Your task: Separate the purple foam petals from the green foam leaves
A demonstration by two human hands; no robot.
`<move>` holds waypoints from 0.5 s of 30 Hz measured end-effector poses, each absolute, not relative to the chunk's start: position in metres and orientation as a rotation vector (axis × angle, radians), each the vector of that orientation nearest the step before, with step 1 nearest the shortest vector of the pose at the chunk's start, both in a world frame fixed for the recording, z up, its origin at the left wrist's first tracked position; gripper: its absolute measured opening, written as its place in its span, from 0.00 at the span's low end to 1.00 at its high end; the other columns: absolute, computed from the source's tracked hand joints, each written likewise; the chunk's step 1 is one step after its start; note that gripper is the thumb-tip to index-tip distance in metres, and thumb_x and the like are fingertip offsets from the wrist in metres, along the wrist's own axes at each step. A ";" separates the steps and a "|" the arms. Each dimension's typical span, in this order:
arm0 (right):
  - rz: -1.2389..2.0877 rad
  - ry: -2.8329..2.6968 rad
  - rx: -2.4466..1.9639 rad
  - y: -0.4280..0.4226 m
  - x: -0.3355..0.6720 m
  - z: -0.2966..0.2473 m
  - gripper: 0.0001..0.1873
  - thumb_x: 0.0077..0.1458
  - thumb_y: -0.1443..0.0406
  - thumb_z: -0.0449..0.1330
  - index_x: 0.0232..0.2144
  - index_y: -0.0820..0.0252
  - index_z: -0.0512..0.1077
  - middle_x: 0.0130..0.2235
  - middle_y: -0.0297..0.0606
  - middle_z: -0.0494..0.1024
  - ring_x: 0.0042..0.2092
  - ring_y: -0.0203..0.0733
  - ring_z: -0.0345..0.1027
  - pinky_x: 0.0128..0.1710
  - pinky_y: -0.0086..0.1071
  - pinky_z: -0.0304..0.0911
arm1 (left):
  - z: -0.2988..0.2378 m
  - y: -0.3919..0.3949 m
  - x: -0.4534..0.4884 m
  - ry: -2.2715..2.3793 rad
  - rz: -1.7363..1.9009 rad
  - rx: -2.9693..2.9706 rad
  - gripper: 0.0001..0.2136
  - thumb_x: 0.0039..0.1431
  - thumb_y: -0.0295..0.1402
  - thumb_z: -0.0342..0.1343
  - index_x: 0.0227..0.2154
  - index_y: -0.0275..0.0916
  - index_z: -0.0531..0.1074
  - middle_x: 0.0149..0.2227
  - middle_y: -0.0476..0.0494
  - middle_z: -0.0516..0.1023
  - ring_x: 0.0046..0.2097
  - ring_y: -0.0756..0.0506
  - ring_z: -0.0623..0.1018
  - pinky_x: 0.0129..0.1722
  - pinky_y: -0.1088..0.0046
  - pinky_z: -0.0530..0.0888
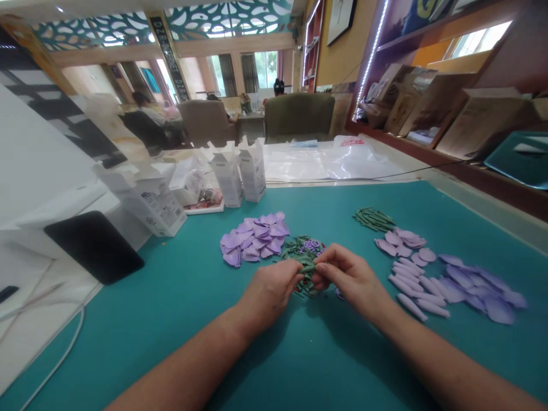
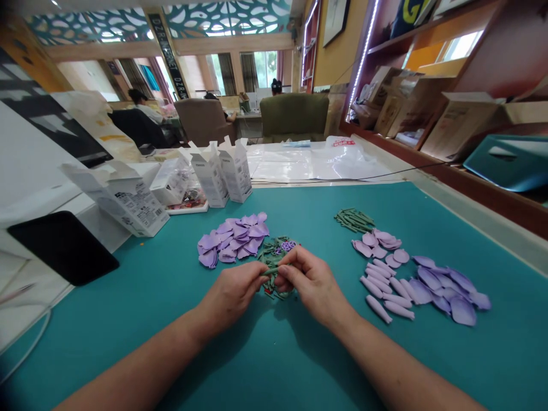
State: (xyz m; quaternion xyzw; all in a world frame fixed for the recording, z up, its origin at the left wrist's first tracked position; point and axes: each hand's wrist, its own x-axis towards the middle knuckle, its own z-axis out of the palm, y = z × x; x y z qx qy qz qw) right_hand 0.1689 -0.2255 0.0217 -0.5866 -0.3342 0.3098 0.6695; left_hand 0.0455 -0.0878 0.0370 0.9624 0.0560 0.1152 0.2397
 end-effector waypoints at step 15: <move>0.356 -1.196 -1.706 -0.249 0.182 0.051 0.08 0.56 0.63 0.61 0.40 0.55 0.72 0.28 0.31 0.77 0.33 0.39 0.72 0.33 0.30 0.63 | 0.017 -0.055 0.052 0.181 0.195 2.621 0.17 0.64 0.46 0.44 0.40 0.48 0.76 0.38 0.50 0.82 0.38 0.44 0.80 0.38 0.75 0.74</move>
